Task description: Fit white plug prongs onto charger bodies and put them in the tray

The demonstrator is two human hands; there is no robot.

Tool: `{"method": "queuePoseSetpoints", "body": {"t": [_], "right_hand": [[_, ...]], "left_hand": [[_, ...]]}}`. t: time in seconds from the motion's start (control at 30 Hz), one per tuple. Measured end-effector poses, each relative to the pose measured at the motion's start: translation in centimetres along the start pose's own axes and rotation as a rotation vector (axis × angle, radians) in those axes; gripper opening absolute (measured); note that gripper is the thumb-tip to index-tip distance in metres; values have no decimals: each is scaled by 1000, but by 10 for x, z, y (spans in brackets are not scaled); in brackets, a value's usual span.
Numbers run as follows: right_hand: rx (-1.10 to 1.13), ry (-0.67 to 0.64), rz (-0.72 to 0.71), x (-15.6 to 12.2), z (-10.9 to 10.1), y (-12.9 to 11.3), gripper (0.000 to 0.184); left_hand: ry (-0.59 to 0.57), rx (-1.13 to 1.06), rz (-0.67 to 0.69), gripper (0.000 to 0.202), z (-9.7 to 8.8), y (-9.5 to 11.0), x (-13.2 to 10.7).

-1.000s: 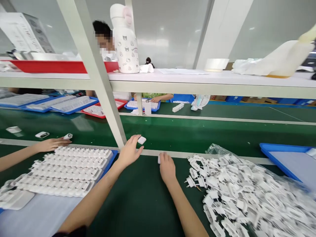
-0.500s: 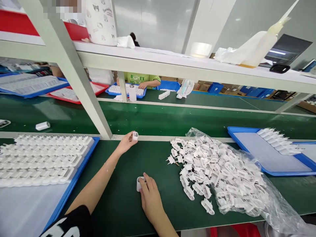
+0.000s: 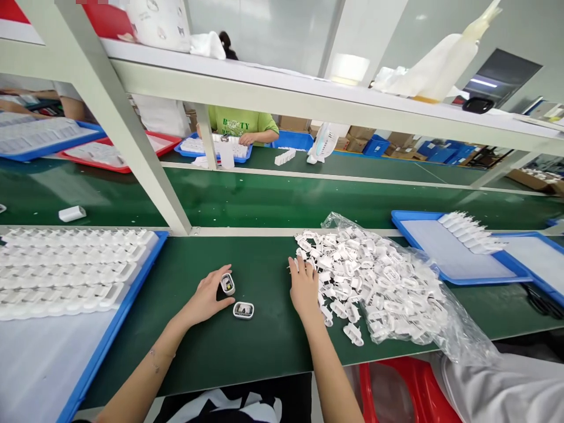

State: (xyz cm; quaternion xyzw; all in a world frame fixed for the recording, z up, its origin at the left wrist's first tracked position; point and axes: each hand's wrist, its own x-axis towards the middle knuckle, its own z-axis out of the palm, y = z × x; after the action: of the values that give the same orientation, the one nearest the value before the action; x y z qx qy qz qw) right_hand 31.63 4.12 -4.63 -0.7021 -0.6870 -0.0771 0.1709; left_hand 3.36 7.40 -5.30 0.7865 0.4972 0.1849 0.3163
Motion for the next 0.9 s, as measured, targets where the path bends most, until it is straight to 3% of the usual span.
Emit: {"method": "queuePoseSetpoints", "body": {"t": [0.1,0.17,0.27,0.37,0.43,0.53,0.63,0.77,0.9], "right_hand": [[-43,-78,-20,15,6,8,40],[133,-83,26,20,7,5,32],[768,-119,211,23,4,-9,17],[1479,-309,423,25,-2,-27,28],[1706,-378,522,26,-5,-37,33],[1703,-293,605,28,-4,-46,33],[1624,-231,590,30,2,-53,29],[1563,-240,543,33,5,-64,26],[1482,-336,392,34,2,-72,27]], "left_hand": [[-50,0,20,65,-5,-1,-2],[-23,-12,7,59,-4,-2,0],[35,-5,18,49,2,0,9],[84,86,66,47,10,5,20],[124,154,87,53,13,8,24],[189,184,98,64,18,8,24],[232,167,84,70,23,6,24],[271,126,44,70,28,7,28],[191,-30,151,69,22,6,26]]}}
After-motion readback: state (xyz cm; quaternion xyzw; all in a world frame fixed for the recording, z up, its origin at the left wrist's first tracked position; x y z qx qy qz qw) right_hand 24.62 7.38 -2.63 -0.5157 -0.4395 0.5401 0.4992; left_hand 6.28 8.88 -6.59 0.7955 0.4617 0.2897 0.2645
